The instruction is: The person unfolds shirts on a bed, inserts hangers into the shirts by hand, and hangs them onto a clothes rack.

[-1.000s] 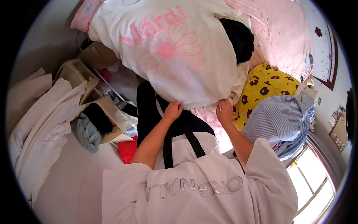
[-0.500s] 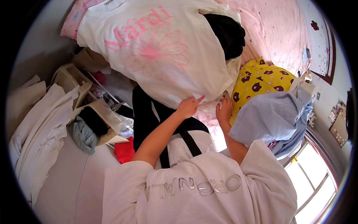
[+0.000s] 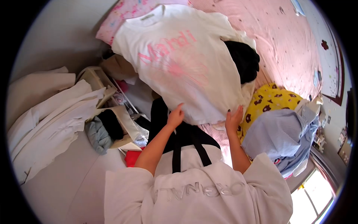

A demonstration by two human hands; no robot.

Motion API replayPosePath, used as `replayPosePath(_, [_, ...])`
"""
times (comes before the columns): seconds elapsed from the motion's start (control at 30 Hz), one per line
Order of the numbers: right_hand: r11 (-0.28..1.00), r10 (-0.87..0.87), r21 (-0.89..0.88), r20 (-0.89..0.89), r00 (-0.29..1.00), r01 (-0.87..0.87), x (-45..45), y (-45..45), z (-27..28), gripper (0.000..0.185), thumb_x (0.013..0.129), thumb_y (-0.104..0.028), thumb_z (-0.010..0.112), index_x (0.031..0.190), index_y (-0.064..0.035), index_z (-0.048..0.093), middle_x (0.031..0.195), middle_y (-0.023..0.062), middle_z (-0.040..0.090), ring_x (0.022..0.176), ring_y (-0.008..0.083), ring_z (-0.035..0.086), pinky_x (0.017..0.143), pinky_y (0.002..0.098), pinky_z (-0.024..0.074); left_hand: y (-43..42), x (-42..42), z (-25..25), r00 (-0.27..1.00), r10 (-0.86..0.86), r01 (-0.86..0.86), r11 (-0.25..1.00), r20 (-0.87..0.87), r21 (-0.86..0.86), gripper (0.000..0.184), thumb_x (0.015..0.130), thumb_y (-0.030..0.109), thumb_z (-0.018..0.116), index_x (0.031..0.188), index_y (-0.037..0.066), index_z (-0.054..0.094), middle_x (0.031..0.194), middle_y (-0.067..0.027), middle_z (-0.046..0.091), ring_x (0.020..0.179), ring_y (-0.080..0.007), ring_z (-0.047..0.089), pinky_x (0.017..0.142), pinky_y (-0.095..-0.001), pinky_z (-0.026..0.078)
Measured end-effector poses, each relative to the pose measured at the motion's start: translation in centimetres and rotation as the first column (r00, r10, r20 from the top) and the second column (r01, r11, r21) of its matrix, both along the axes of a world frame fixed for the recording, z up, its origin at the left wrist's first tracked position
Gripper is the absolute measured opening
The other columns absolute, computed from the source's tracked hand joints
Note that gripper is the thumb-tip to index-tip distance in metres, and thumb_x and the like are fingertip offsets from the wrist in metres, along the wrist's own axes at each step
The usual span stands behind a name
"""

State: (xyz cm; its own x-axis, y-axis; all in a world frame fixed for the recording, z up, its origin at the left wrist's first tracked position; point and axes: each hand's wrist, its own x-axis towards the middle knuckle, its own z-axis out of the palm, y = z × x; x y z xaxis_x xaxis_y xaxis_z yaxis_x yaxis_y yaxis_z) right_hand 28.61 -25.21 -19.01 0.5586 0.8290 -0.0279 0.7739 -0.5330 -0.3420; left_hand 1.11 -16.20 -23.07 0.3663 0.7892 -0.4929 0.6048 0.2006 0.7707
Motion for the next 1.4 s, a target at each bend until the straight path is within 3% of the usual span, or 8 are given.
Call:
replayPosePath(0.33, [0.931,0.333,0.18,-0.07,0.94,-0.316,-10.0,12.9,2.6,0.066,0.073,-0.016,0.054,0.128,0.0045,0.024,0.132,0.0244,0.024,0.122,0.0378,0.023,0.101,0.0449,0.0177,8.6,-13.3,-6.3,0.8,0.599,-0.595,0.8,0.031,-0.074,0.049,0.08,0.021,0.056,0.123,0.008,0.037,0.092,-0.01,0.057,0.083,-0.0194,0.055,0.071,-0.0306,0.044])
replayPosePath(0.43, [0.916,0.377,0.184,-0.086,0.922,-0.357,-12.7,17.4,2.1,0.066,0.074,-0.017,0.055,0.128,0.004,0.024,0.133,0.0229,0.024,0.122,0.0374,0.024,0.1,0.0463,0.0193,13.1,-13.8,-4.7,0.406,0.914,-0.786,0.349,0.0,-0.511,0.057,0.08,0.024,0.057,0.127,0.01,0.031,0.106,-0.0116,0.052,0.094,-0.0204,0.051,0.077,-0.031,0.043])
replayPosePath(0.53, [0.901,0.398,0.21,-0.051,0.916,-0.379,-14.5,22.2,0.9,0.068,0.074,-0.02,0.055,0.129,0.0033,0.023,0.134,0.0215,0.024,0.123,0.0369,0.023,0.099,0.0472,0.0208,17.1,-14.3,-5.0,0.38,0.925,-0.817,0.322,-0.028,-0.478,0.064,0.079,0.026,0.058,0.13,0.006,0.024,0.12,-0.0146,0.043,0.107,-0.0248,0.044,0.084,-0.0331,0.04])
replayPosePath(0.67, [0.908,0.404,0.069,0.11,0.908,-0.412,-14.1,28.3,0.9,0.069,0.074,-0.024,0.055,0.129,0.0019,0.023,0.135,0.0196,0.024,0.124,0.0355,0.022,0.099,0.0479,0.0219,23.4,-15.2,-5.2,0.833,0.549,-0.4,0.683,-0.068,0.612,0.07,0.076,0.023,0.061,0.129,-0.002,0.022,0.127,-0.023,0.035,0.117,-0.0337,0.035,0.095,-0.0385,0.031])
replayPosePath(0.93, [0.945,0.322,-0.138,0.211,0.923,-0.298,-9.8,31.6,-2.7,0.069,0.077,-0.037,0.052,0.13,-0.0023,0.025,0.135,0.0157,0.026,0.126,0.0297,0.022,0.101,0.0448,0.0178,34.4,-20.5,-4.0,0.906,0.423,-0.386,0.816,0.01,0.43,0.03,0.074,0.021,0.064,0.091,-0.002,0.054,0.096,-0.0188,0.056,0.09,-0.0335,0.051,0.075,-0.0385,0.04])
replayPosePath(1.0, [0.949,0.308,-0.136,0.213,0.927,-0.284,-9.9,31.6,-2.9,0.068,0.077,-0.038,0.052,0.13,-0.0024,0.026,0.134,0.0155,0.028,0.125,0.0296,0.023,0.101,0.0444,0.0183,35.2,-22.5,-5.9,0.924,0.381,-0.288,0.652,0.026,0.701,0.022,0.075,0.019,0.063,0.078,-0.001,0.054,0.089,-0.0172,0.056,0.083,-0.0312,0.052,0.071,-0.0358,0.04])
replayPosePath(1.07, [0.953,0.297,-0.121,0.207,0.932,-0.277,-9.9,31.7,-2.9,0.067,0.077,-0.038,0.052,0.129,-0.0025,0.028,0.134,0.0153,0.029,0.125,0.0295,0.024,0.101,0.0441,0.0188,36.0,-23.6,-6.4,0.819,0.497,-0.572,0.749,0.288,0.334,0.021,0.082,0.02,0.055,0.086,0.0,0.05,0.075,-0.0119,0.05,0.069,-0.0254,0.05,0.066,-0.0307,0.04])
replayPosePath(1.4, [0.962,0.267,0.013,0.147,0.952,-0.272,-10.5,31.7,-1.3,0.067,0.076,-0.033,0.053,0.129,-0.0013,0.027,0.134,0.0174,0.027,0.124,0.0322,0.024,0.099,0.0471,0.0198,38.2,-22.9,1.9,0.849,0.457,-0.22,0.762,-0.265,0.609,0.026,0.084,0.022,0.05,0.1,0.002,0.047,0.087,-0.0151,0.055,0.084,-0.0293,0.053,0.069,-0.0382,0.041])
